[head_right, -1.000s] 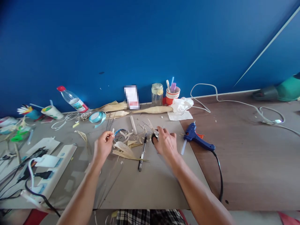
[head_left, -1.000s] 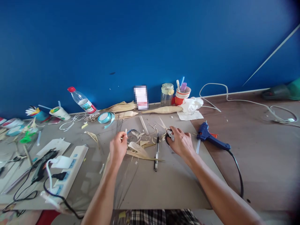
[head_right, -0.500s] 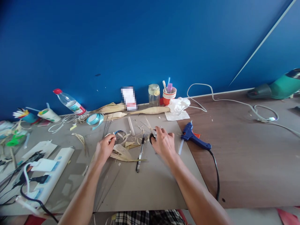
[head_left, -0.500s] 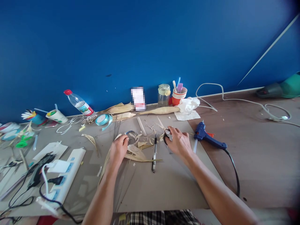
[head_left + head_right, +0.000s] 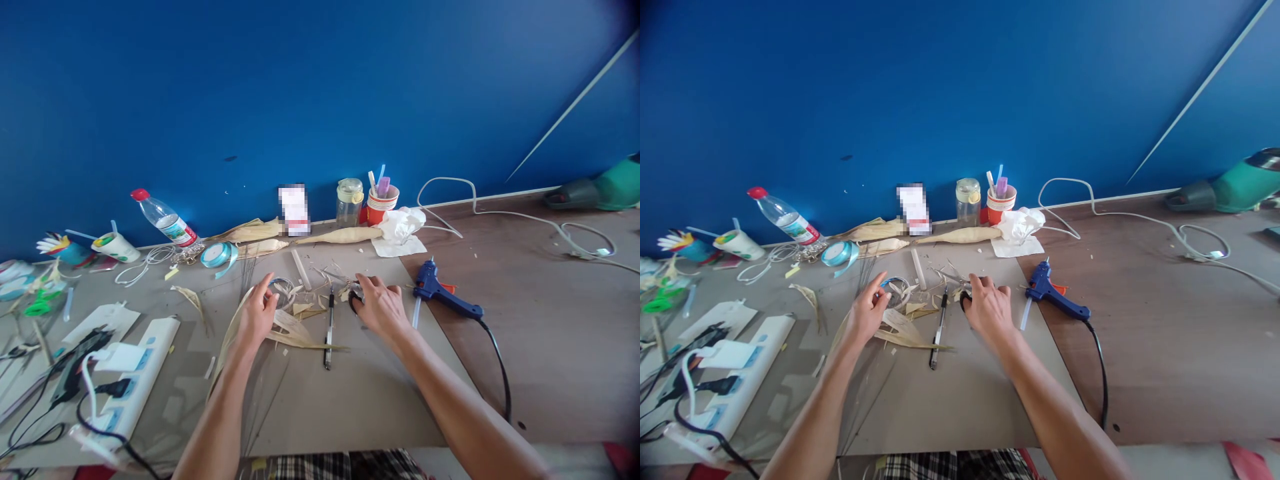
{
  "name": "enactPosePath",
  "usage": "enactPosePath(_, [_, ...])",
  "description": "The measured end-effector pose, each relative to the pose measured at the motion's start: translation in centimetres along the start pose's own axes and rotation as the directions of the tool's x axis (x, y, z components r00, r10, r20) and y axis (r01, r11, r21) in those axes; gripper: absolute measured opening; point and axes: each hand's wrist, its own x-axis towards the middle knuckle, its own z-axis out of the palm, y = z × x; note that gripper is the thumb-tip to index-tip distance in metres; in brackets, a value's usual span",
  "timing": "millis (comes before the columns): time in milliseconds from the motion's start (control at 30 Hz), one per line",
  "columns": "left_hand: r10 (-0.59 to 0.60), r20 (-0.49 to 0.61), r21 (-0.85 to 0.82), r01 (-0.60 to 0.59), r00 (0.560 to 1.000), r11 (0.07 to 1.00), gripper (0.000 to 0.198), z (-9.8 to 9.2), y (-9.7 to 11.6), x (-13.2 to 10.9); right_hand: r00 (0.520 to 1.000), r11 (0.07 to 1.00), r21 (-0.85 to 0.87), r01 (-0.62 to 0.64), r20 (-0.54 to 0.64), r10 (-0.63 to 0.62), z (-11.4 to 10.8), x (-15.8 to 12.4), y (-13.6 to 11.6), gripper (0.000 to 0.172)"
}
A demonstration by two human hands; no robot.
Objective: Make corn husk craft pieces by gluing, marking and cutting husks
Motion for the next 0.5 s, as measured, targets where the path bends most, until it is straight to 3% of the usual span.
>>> enactPosePath(167, [0.055,0.06,-0.034,-0.053,0.997,0.998,0.033,0.6,0.3,0.1,1.0,0.999,-0.034,0.008,0.01,-0.008,-0.1,-0.1,-0.1,0.047])
enactPosePath(333, [0.074,0.005,-0.096,-0.073,0.997,0.993,0.014,0.5,1.0,-0.2,1.0,1.0,-0.026,0.012,0.005,-0.012,-0.1,-0.1,0.0,0.043])
enactPosePath(500, [0.191,-0.017,-0.135,-0.192,0.981,0.972,0.013,0.0,2.4,-0.9,1.0,1.0,0.011,0.021,-0.008,-0.021,-0.2,-0.1,0.0,0.041])
